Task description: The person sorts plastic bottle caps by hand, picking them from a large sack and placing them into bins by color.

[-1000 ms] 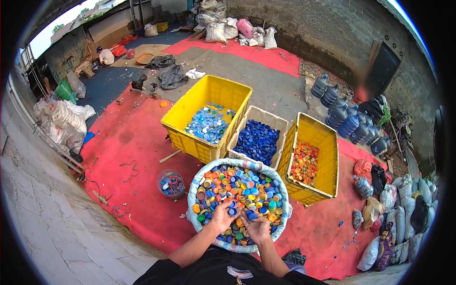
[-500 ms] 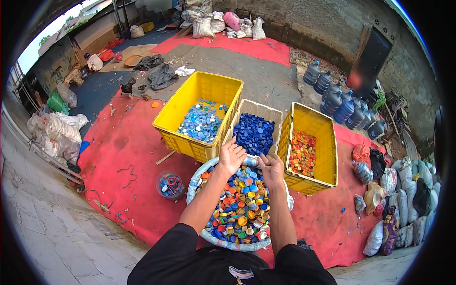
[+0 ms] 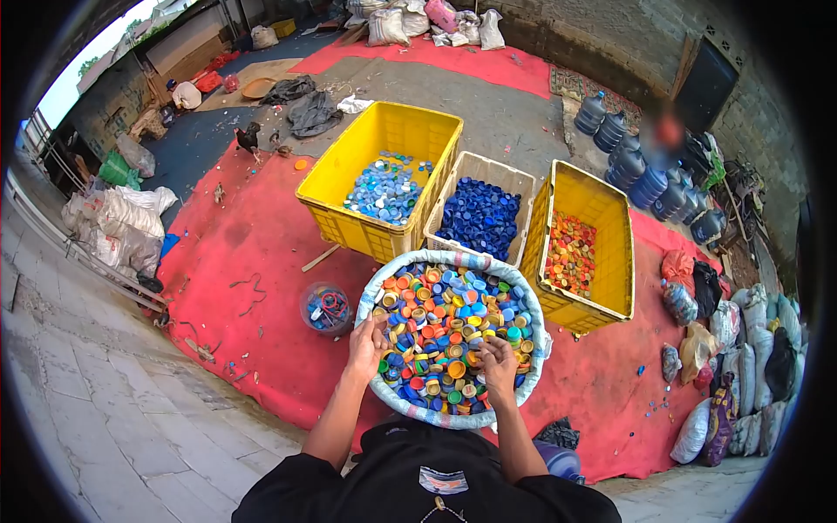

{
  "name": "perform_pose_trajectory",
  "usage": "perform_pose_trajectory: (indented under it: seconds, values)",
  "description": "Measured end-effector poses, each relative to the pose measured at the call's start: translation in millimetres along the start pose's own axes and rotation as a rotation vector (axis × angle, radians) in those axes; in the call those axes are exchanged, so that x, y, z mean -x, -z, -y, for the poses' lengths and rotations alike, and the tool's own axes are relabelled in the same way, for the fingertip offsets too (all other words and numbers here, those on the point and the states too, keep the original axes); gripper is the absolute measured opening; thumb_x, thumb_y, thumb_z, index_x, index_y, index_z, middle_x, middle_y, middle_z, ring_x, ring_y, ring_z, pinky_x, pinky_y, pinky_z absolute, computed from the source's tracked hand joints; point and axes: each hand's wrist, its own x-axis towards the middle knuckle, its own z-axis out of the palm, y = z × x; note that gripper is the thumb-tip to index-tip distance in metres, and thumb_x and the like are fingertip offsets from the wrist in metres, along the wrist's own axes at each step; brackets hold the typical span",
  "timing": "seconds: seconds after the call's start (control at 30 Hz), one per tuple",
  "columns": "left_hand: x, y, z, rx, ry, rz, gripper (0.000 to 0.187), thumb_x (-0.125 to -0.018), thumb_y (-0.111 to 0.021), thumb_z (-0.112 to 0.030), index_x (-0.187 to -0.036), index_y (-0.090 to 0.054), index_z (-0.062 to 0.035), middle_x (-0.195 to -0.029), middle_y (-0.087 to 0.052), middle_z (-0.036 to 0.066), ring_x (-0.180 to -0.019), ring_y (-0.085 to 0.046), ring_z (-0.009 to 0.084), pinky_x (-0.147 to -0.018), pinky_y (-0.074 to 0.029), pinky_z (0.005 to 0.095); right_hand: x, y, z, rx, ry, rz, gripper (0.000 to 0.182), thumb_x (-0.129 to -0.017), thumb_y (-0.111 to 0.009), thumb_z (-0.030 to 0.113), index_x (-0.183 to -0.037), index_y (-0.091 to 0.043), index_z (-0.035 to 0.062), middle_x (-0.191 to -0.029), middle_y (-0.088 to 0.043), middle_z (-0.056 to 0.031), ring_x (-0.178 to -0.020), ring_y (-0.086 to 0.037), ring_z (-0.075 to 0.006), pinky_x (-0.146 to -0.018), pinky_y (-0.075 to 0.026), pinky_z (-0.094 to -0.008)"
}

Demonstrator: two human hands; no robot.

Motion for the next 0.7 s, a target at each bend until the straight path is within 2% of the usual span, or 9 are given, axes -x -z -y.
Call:
perform_pose_trajectory:
  seconds: [0.03, 0.07, 0.13, 0.2, 0.3, 0.37, 0.47, 0.57, 0.7]
  values:
    - [6, 7, 1, -0.039, -0.050, -0.003, 0.037, -0.102, -0.045, -0.033, -0.104, -0.061, -0.0002, -0.064, -0.058, 0.001, -0.057, -0.054, 0.0114, -0.057, -0.045, 0.0237, 4, -2, 0, 0.025, -0.019, 0.019, 0.033, -0.092, -0.054, 0.010, -0.122, -0.049, -0.0032, -0.099, -0.064, -0.0123, -0.080, -0.061, -0.0136, -0.068, -0.050, -0.0251]
    - [11, 16, 4, -0.036, -0.070, 0.017, 0.032, -0.103, -0.042, -0.026, -0.120, -0.055, -0.0025, -0.069, -0.061, 0.004, -0.059, -0.056, 0.0102, -0.058, -0.046, 0.0221, 5, -4, 1, 0.050, -0.040, 0.039, 0.031, -0.093, -0.055, 0.012, -0.120, -0.050, -0.0023, -0.092, -0.065, -0.0100, -0.076, -0.061, -0.0123, -0.066, -0.049, -0.0243]
    - [25, 8, 2, -0.020, -0.079, -0.112, 0.032, -0.103, -0.041, -0.024, -0.127, -0.049, -0.0049, -0.075, -0.064, 0.007, -0.061, -0.058, 0.0109, -0.060, -0.048, 0.0237, 11, -14, 8, 0.094, -0.062, 0.042, 0.026, -0.096, -0.055, 0.018, -0.115, -0.055, -0.0006, -0.071, -0.062, -0.0033, -0.060, -0.056, -0.0090, -0.058, -0.046, -0.0230]
    - [36, 13, 5, -0.028, -0.069, -0.154, 0.037, -0.103, -0.039, -0.021, -0.138, -0.036, -0.0081, -0.091, -0.068, 0.013, -0.065, -0.061, 0.0124, -0.063, -0.051, 0.0266, 14, -21, 12, 0.090, -0.064, 0.082, 0.024, -0.096, -0.055, 0.018, -0.111, -0.058, -0.0015, -0.068, -0.057, -0.0009, -0.056, -0.053, -0.0070, -0.053, -0.043, -0.0225]
    - [48, 12, 6, -0.059, -0.110, -0.191, 0.039, -0.100, -0.043, -0.014, -0.137, -0.035, -0.0049, -0.102, -0.067, 0.014, -0.066, -0.060, 0.0111, -0.065, -0.050, 0.0266, 13, -27, 1, 0.181, -0.023, 0.118, 0.023, -0.095, -0.055, 0.016, -0.108, -0.060, -0.0021, -0.065, -0.054, 0.0019, -0.055, -0.051, -0.0057, -0.049, -0.040, -0.0226]
    - [53, 12, 7, -0.123, -0.137, -0.239, 0.039, -0.097, -0.048, -0.012, -0.133, -0.039, -0.0036, -0.102, -0.067, 0.012, -0.067, -0.058, 0.0092, -0.064, -0.048, 0.0253, 9, -28, -7, 0.417, 0.098, 0.158, 0.024, -0.092, -0.059, 0.014, -0.108, -0.060, -0.0031, -0.066, -0.057, -0.0007, -0.055, -0.052, -0.0073, -0.051, -0.042, -0.0251]
    - [55, 22, 13, -0.202, -0.151, -0.256, 0.036, -0.093, -0.054, -0.010, -0.128, -0.047, -0.0039, -0.101, -0.066, 0.009, -0.067, -0.055, 0.0070, -0.064, -0.046, 0.0234, 10, -41, 4, 0.594, 0.184, 0.240, 0.026, -0.086, -0.063, 0.010, -0.108, -0.060, -0.0028, -0.071, -0.064, -0.0078, -0.057, -0.057, -0.0161, -0.057, -0.047, -0.0313]
    - [60, 22, 13, -0.214, -0.171, -0.276, 0.026, -0.090, -0.057, -0.008, -0.116, -0.053, -0.0025, -0.094, -0.065, 0.005, -0.065, -0.051, 0.0053, -0.061, -0.042, 0.0210, 3, -50, -10, 0.704, 0.404, 0.287, 0.028, -0.080, -0.062, 0.008, -0.106, -0.061, -0.0017, -0.083, -0.067, -0.0188, -0.078, -0.063, -0.0354, -0.071, -0.049, -0.0436]
    - [64, 23, 14, -0.242, -0.154, -0.290, 0.022, -0.090, -0.058, -0.006, -0.111, -0.054, -0.0027, -0.090, -0.064, 0.004, -0.064, -0.049, 0.0049, -0.059, -0.041, 0.0206, -4, -61, 2, 0.842, 0.515, 0.246, 0.025, -0.078, -0.063, 0.006, -0.101, -0.062, -0.0011, -0.084, -0.066, -0.0180, -0.082, -0.060, -0.0374, -0.076, -0.047, -0.0457]
